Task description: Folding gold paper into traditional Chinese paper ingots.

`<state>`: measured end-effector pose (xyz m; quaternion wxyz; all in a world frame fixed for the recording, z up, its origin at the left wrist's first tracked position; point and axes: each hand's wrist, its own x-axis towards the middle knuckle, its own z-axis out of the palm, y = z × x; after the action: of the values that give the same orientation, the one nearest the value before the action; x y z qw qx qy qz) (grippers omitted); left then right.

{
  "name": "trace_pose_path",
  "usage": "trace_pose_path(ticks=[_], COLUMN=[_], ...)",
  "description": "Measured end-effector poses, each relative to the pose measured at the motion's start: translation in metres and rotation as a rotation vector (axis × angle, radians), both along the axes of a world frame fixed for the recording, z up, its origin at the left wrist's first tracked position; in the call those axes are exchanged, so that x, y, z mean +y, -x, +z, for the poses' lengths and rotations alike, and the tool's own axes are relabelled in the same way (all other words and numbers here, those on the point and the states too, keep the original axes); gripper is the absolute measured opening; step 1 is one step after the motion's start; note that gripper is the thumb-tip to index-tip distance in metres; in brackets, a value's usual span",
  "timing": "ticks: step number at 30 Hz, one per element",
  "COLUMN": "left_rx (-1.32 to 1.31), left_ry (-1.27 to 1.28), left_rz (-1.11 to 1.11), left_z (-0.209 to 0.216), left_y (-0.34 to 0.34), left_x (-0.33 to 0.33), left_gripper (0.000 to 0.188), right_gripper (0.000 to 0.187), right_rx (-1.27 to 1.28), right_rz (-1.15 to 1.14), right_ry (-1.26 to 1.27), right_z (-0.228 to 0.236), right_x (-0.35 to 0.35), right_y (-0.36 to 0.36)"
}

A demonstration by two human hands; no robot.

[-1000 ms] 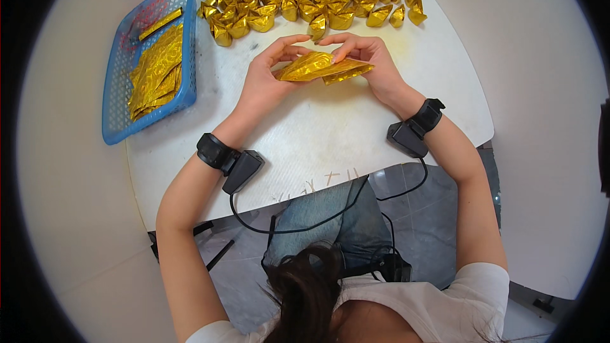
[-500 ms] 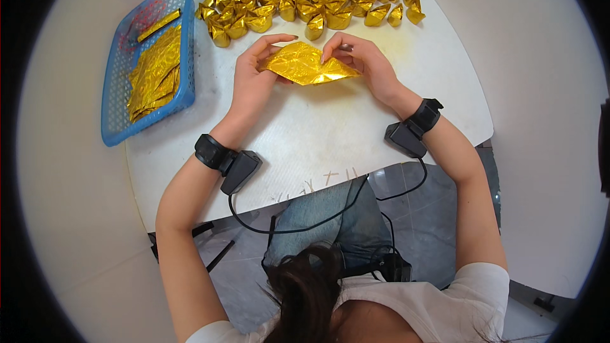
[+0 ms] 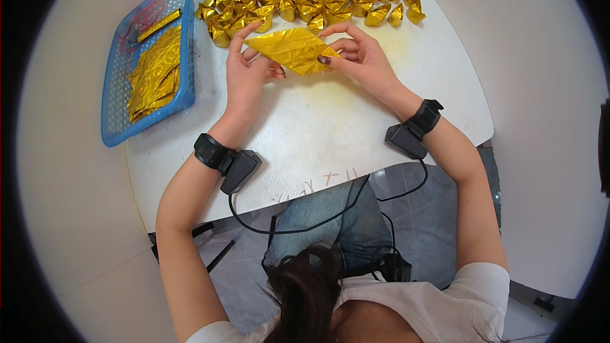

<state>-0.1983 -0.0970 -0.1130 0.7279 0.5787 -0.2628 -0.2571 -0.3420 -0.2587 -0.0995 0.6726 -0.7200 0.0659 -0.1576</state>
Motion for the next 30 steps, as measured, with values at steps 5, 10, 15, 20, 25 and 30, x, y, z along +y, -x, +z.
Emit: trace_pose_path(ticks=[5, 10, 15, 20, 25, 30], left_rx=[0.163, 0.217, 0.02, 0.05, 0.122, 0.328], left_ry=[0.062, 0.109, -0.077, -0.114, -0.062, 0.06], left_rz=[-0.132, -0.226, -0.18, -0.241, -0.339, -0.402], left_z=[0.0, 0.007, 0.0, -0.003, -0.001, 0.001], left_y=[-0.003, -0.001, 0.003, 0.004, 0.001, 0.008], left_x=[0.001, 0.006, 0.002, -0.001, -0.001, -0.002], left_gripper=[0.045, 0.057, 0.04, 0.036, 0.034, 0.035], right_gripper=[0.028, 0.025, 0.027, 0.029, 0.026, 0.021], right_rx=[0.016, 0.009, 0.004, -0.041, -0.082, -0.156], right_rz=[-0.067, -0.114, -0.116, -0.147, -0.204, -0.275], right_ry=[0.027, 0.044, 0.091, 0.149, 0.294, 0.456], right_z=[-0.004, -0.005, -0.003, -0.01, -0.007, 0.004], right_x=[-0.004, -0.006, -0.006, -0.007, -0.005, -0.001], right_y=[-0.002, -0.002, -0.002, -0.004, -0.002, 0.003])
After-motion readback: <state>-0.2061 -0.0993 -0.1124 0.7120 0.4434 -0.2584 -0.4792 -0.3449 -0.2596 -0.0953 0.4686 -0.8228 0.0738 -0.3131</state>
